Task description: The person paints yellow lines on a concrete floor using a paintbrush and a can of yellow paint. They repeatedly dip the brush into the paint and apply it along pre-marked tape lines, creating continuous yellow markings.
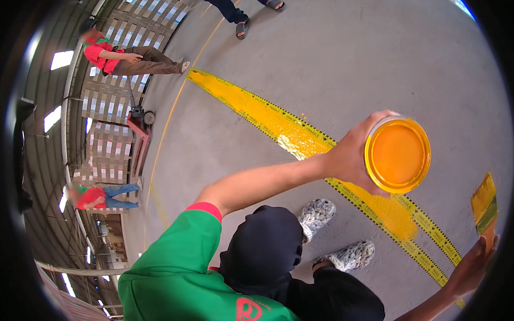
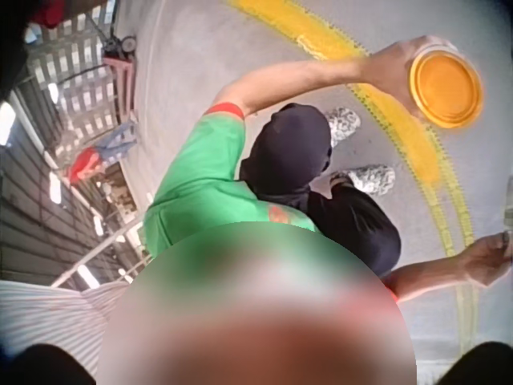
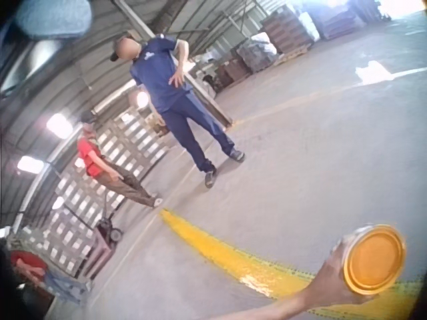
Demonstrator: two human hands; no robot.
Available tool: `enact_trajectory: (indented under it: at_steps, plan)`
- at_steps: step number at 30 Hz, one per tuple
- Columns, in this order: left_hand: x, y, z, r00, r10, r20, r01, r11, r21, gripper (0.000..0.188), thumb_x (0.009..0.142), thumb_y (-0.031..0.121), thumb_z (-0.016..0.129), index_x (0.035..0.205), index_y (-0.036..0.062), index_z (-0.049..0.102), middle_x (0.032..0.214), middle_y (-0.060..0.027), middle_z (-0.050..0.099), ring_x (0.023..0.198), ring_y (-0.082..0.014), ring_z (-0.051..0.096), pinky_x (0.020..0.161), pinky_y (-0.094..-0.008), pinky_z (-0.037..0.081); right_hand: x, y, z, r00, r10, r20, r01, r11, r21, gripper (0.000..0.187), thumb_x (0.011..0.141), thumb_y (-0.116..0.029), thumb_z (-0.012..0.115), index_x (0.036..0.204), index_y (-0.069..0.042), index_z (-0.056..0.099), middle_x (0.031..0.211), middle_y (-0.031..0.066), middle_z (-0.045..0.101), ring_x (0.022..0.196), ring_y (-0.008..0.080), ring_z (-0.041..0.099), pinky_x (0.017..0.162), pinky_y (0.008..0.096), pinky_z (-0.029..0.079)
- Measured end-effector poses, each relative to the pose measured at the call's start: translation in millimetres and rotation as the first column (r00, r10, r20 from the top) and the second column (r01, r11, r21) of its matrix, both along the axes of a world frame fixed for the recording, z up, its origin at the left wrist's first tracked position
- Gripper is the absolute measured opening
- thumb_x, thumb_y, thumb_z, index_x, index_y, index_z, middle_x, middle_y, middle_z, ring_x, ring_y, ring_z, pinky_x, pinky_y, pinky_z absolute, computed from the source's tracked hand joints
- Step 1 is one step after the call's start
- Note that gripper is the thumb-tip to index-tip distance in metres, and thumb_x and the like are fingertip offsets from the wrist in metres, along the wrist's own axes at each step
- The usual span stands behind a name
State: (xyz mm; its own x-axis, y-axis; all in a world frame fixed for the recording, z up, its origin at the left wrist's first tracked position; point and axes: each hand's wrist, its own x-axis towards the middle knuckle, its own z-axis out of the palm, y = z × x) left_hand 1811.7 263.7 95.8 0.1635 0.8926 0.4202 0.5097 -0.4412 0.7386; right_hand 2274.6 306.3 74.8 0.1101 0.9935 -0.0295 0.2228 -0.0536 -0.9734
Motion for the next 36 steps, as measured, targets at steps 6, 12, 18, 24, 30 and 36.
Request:
enact_trajectory:
  at_steps: [6, 12, 18, 24, 30, 36]
  plan:
    - [18, -11, -37, 0.998, -0.036, 0.042, 0.036, 0.999, 0.008, 0.119, 0.056, 0.044, 0.097, 0.148, 0.0085, 0.030, 0.143, -0.0149, 0.043, 0.129, -0.0301, 0.050, 0.108, -0.0447, 0.041, 35, -7, -63, 0.729, 0.202, -0.654, -0.120, 0.978, 0.169, 0.043, 0.108, -0.017, 0.049, 0.145, 0.005, 0.044, 0.144, 0.0177, 0.046, 0.127, 0.0224, 0.052, 0.118, 0.0323, 0.037]
    - [31, -24, -58, 0.997, -0.078, 0.006, 0.078, 0.997, 0.017, 0.122, 0.058, 0.048, 0.095, 0.151, 0.0103, 0.026, 0.146, -0.0163, 0.039, 0.134, -0.0349, 0.043, 0.113, -0.0531, 0.033, 50, -38, -110, 0.902, 0.021, -0.431, 0.109, 0.956, 0.274, 0.039, 0.108, -0.012, 0.049, 0.138, 0.013, 0.047, 0.142, 0.0215, 0.048, 0.125, 0.0253, 0.055, 0.114, 0.0340, 0.043]
    - [35, -35, -77, 0.992, -0.124, 0.017, 0.124, 0.990, -0.071, 0.127, 0.059, 0.052, 0.093, 0.153, 0.0096, 0.020, 0.150, -0.0182, 0.035, 0.143, -0.0382, 0.036, 0.118, -0.0614, 0.021, 2, -44, -71, 0.300, 0.267, -0.916, -0.240, 0.950, 0.198, 0.036, 0.107, -0.011, 0.050, 0.136, 0.010, 0.049, 0.126, 0.0214, 0.060, 0.118, 0.0249, 0.059, 0.106, 0.0280, 0.049]
    - [38, -44, -86, 0.984, -0.172, 0.055, 0.176, 0.981, -0.076, 0.126, 0.060, 0.051, 0.093, 0.153, 0.0071, 0.021, 0.150, -0.0188, 0.035, 0.144, -0.0377, 0.035, 0.120, -0.0631, 0.017, -52, -71, -38, 0.793, -0.006, -0.609, 0.092, 0.990, 0.110, 0.032, 0.107, -0.014, 0.050, 0.132, 0.008, 0.052, 0.116, 0.0162, 0.063, 0.105, 0.0201, 0.061, 0.087, 0.0231, 0.051]
    - [33, -51, -96, 0.980, -0.199, 0.019, 0.199, 0.979, -0.031, 0.120, 0.061, 0.051, 0.092, 0.150, 0.0057, 0.027, 0.149, -0.0187, 0.037, 0.144, -0.0358, 0.036, 0.120, -0.0621, 0.018, -112, -89, 20, 0.938, 0.188, -0.293, -0.174, 0.982, 0.073, 0.024, 0.103, -0.014, 0.056, 0.119, 0.004, 0.060, 0.108, 0.0142, 0.065, 0.088, 0.0132, 0.062, 0.073, 0.0237, 0.051]
    - [36, -66, -110, 0.979, -0.198, 0.051, 0.201, 0.978, -0.058, 0.117, 0.061, 0.052, 0.092, 0.149, 0.0046, 0.030, 0.149, -0.0195, 0.039, 0.144, -0.0353, 0.037, 0.119, -0.0614, 0.019, -181, -106, 35, 0.963, 0.252, 0.101, -0.258, 0.965, 0.056, 0.015, 0.098, -0.005, 0.061, 0.110, 0.005, 0.062, 0.104, 0.0174, 0.069, 0.078, 0.0151, 0.066, 0.064, 0.0244, 0.055]
